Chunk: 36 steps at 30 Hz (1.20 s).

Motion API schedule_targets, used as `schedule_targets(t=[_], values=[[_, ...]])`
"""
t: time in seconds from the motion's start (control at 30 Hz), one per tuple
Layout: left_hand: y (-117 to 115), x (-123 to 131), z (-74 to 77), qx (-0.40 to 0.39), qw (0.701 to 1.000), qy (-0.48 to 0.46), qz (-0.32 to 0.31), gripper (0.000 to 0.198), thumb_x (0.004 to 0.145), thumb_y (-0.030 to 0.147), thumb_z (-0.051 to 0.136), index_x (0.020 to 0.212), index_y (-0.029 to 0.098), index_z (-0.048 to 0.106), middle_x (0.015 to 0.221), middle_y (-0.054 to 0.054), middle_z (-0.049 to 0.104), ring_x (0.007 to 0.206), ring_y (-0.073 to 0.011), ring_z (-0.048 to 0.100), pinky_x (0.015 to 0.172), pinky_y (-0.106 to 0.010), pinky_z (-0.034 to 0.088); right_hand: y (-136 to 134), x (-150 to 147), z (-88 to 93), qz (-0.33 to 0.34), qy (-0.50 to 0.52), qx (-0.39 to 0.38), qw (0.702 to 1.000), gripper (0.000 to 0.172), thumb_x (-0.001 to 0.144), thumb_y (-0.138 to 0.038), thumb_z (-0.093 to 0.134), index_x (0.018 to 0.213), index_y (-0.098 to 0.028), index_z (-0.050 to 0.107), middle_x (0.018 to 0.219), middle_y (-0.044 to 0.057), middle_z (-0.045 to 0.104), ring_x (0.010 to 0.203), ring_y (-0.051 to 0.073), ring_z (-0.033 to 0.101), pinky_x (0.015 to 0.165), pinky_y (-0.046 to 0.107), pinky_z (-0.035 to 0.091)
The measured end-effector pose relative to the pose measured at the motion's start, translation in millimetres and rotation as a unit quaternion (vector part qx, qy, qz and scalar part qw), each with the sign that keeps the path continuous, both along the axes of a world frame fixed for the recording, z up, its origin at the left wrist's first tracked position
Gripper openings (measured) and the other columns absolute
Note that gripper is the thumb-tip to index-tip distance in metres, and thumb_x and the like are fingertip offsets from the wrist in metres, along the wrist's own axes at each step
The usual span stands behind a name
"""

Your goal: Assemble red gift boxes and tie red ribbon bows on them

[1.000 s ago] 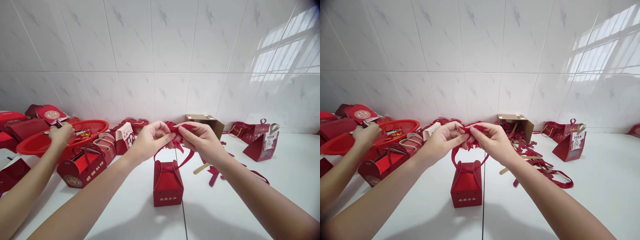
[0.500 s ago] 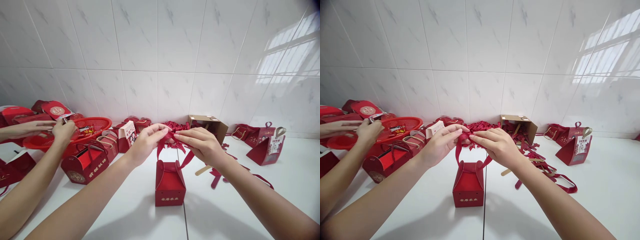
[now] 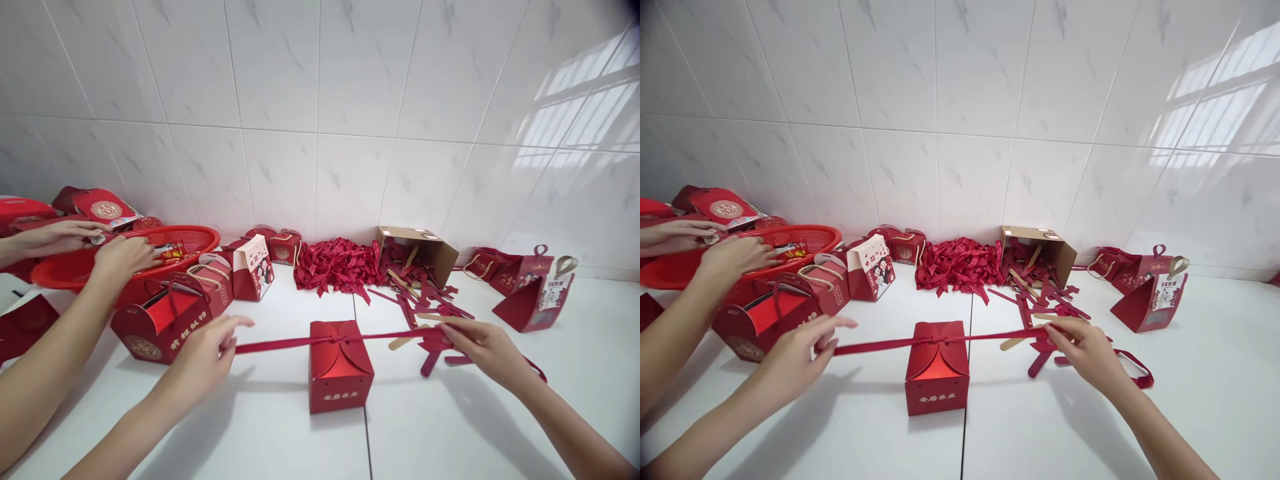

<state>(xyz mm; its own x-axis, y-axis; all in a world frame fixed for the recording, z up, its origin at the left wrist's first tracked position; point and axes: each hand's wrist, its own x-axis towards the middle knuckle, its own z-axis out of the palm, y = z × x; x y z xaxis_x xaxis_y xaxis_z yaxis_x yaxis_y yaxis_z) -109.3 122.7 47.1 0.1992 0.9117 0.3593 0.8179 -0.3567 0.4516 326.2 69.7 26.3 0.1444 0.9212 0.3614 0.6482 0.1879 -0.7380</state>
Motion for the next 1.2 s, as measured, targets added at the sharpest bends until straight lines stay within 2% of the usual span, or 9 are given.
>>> schedule_targets(t=[0.1, 0.17, 0.23, 0.37, 0.5, 0.73, 0.93, 1.1, 1.2], values=[[-2, 0, -29.0, -0.068, 0.997, 0.015, -0.037, 0.027, 0.076, 0.022, 0.046, 0.096, 0.023, 0.064, 0.09, -0.004, 0.057, 0.074, -0.0196, 0.057, 0.072, -0.031, 0.046, 4, 3, -18.8, 0.037, -0.119, -0.052, 0.991, 0.032, 0.084, -0.045, 0.053, 0.094, -0.022, 0.072, 0.097, 0.01, 0.068, 0.085, 0.029, 0.064, 0.071, 0.044, 0.055], [-4, 18, -31.9, -0.046, 0.998, -0.01, -0.031, 0.022, 0.079, 0.029, 0.048, 0.096, 0.024, 0.062, 0.102, -0.007, 0.056, 0.094, -0.0251, 0.056, 0.085, -0.037, 0.043, 9, -11, -20.0, 0.025, -0.155, -0.022, 0.987, 0.035, 0.087, -0.044, 0.048, 0.108, -0.022, 0.066, 0.114, 0.012, 0.062, 0.104, 0.032, 0.057, 0.087, 0.051, 0.047], [-6, 42, -25.1, -0.047, 0.996, -0.066, -0.042, 0.02, 0.083, 0.035, 0.048, 0.095, 0.023, 0.059, 0.103, -0.007, 0.056, 0.102, -0.0258, 0.053, 0.086, -0.037, 0.043, 15, -32, -14.9, 0.038, -0.151, -0.007, 0.988, 0.04, 0.091, -0.044, 0.04, 0.118, -0.02, 0.059, 0.118, 0.014, 0.059, 0.111, 0.032, 0.053, 0.093, 0.054, 0.04], [-9, 84, -10.5, -0.103, 0.976, -0.159, -0.104, 0.017, 0.084, 0.039, 0.05, 0.088, 0.022, 0.05, 0.093, -0.004, 0.056, 0.092, -0.0213, 0.054, 0.082, -0.033, 0.044, 20, -77, -1.7, 0.159, -0.078, -0.079, 0.981, 0.047, 0.095, -0.046, 0.028, 0.13, -0.021, 0.046, 0.106, 0.012, 0.062, 0.099, 0.026, 0.058, 0.089, 0.045, 0.043], [-7, 100, -13.3, -0.153, 0.96, -0.191, -0.14, 0.019, 0.085, 0.039, 0.049, 0.083, 0.022, 0.04, 0.083, 0.0, 0.049, 0.078, -0.0166, 0.05, 0.074, -0.031, 0.043, 17, -109, -1.0, 0.229, -0.01, -0.114, 0.967, 0.048, 0.095, -0.048, 0.027, 0.135, -0.022, 0.036, 0.083, 0.005, 0.06, 0.077, 0.02, 0.057, 0.074, 0.037, 0.045], [-5, 98, -20.1, -0.249, 0.922, -0.246, -0.162, 0.025, 0.086, 0.043, 0.048, 0.081, 0.023, 0.033, 0.077, 0.005, 0.041, 0.064, -0.011, 0.044, 0.06, -0.024, 0.037, 19, -121, -12.2, 0.21, 0.142, -0.131, 0.958, 0.047, 0.09, -0.05, 0.041, 0.126, -0.02, 0.035, 0.057, -0.008, 0.035, 0.051, 0.011, 0.035, 0.049, 0.023, 0.028], [-3, 90, -13.4, -0.201, 0.946, -0.218, -0.134, 0.029, 0.08, 0.047, 0.054, 0.083, 0.022, 0.04, 0.067, 0.007, 0.036, 0.057, -0.0102, 0.038, 0.057, -0.023, 0.034, 22, -103, -5.9, 0.199, 0.176, -0.099, 0.959, 0.035, 0.081, -0.047, 0.059, 0.093, -0.023, 0.035, 0.054, -0.012, 0.029, 0.048, 0.008, 0.027, 0.048, 0.02, 0.023], [10, 77, 0.2, -0.263, 0.942, -0.179, -0.11, 0.025, 0.082, 0.044, 0.045, 0.079, 0.021, 0.052, 0.063, 0.003, 0.048, 0.053, -0.0119, 0.04, 0.05, -0.022, 0.031, 11, -89, 13.2, 0.243, 0.021, -0.053, 0.968, 0.031, 0.089, -0.034, 0.046, 0.062, -0.018, 0.043, 0.062, -0.002, 0.043, 0.056, 0.011, 0.038, 0.052, 0.025, 0.032], [21, 68, 11.6, -0.373, 0.909, -0.101, -0.158, 0.016, 0.073, 0.033, 0.055, 0.071, 0.018, 0.061, 0.06, 0.002, 0.053, 0.048, -0.0102, 0.039, 0.045, -0.021, 0.026, 3, -88, 23.8, 0.231, -0.088, -0.023, 0.969, 0.032, 0.088, -0.026, 0.044, 0.057, -0.017, 0.049, 0.071, 0.003, 0.051, 0.061, 0.012, 0.046, 0.055, 0.026, 0.037]])
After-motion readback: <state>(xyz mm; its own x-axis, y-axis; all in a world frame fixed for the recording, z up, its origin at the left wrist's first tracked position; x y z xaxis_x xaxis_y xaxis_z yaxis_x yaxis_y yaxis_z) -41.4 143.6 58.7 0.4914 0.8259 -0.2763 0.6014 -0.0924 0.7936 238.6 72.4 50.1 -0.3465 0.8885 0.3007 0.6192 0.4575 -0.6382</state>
